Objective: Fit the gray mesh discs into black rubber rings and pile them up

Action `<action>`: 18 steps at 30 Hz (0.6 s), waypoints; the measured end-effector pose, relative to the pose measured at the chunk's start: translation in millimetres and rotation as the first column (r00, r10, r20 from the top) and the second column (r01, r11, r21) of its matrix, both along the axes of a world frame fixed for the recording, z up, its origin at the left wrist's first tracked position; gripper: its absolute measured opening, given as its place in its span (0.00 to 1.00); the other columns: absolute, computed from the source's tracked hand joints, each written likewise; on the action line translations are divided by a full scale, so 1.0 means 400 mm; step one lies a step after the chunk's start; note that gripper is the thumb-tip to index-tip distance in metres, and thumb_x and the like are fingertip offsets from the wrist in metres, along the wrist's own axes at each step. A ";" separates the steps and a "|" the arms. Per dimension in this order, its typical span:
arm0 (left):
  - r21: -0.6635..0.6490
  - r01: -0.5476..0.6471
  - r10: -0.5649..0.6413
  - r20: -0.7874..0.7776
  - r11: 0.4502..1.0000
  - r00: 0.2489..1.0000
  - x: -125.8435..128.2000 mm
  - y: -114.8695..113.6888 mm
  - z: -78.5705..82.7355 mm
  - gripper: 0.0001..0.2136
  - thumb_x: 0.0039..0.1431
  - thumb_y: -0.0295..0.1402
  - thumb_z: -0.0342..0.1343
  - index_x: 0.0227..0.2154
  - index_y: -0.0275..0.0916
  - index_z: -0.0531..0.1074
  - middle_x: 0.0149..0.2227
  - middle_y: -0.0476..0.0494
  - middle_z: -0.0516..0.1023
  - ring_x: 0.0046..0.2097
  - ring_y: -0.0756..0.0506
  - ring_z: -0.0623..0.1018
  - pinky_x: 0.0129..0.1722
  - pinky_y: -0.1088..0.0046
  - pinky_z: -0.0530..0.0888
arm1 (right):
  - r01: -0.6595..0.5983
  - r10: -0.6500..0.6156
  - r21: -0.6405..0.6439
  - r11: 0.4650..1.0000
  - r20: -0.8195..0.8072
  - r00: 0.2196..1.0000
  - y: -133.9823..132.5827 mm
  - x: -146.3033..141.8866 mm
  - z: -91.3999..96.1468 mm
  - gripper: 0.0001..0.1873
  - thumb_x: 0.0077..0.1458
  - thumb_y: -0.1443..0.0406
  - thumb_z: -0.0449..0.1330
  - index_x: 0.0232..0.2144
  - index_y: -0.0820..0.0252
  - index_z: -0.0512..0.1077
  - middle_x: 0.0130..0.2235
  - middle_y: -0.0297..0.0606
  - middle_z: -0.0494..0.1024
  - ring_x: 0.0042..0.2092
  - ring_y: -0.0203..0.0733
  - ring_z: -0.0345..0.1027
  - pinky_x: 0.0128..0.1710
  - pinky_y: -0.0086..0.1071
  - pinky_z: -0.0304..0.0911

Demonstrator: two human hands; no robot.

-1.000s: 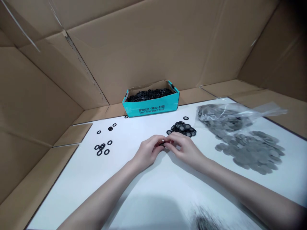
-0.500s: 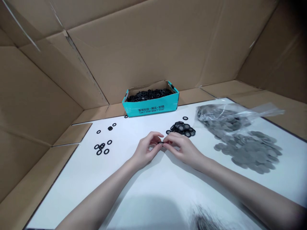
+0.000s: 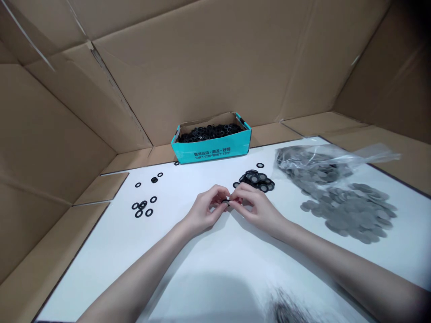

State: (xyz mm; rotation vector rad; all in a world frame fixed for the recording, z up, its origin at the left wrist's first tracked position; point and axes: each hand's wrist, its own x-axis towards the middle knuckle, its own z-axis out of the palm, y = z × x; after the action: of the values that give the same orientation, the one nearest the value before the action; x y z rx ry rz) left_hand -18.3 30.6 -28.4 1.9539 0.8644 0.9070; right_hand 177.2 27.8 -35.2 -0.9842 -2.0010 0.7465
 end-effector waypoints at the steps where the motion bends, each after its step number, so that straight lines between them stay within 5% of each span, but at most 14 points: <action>1: 0.010 -0.007 0.007 -0.018 1.000 1.000 0.000 0.000 0.000 0.06 0.62 0.29 0.54 0.42 0.39 0.67 0.36 0.46 0.74 0.38 0.50 0.76 0.39 0.75 0.74 | 0.002 -0.002 0.000 1.000 0.021 1.000 0.001 0.000 -0.002 0.09 0.61 0.67 0.54 0.29 0.60 0.72 0.34 0.38 0.69 0.34 0.39 0.66 0.35 0.34 0.61; 18: 0.038 -0.093 0.094 -0.037 0.995 0.995 0.001 -0.008 0.000 0.08 0.64 0.31 0.54 0.45 0.39 0.68 0.39 0.44 0.74 0.40 0.49 0.74 0.40 0.75 0.72 | 0.032 -0.031 -0.012 0.999 0.065 0.997 0.002 0.001 0.001 0.06 0.60 0.67 0.57 0.32 0.59 0.74 0.34 0.38 0.73 0.35 0.40 0.69 0.35 0.34 0.63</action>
State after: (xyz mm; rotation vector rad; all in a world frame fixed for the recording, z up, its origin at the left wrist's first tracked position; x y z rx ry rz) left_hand -17.8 27.5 -28.2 1.9809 0.9748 0.9476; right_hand 177.7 28.8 -34.7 -1.0574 -2.0341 0.7200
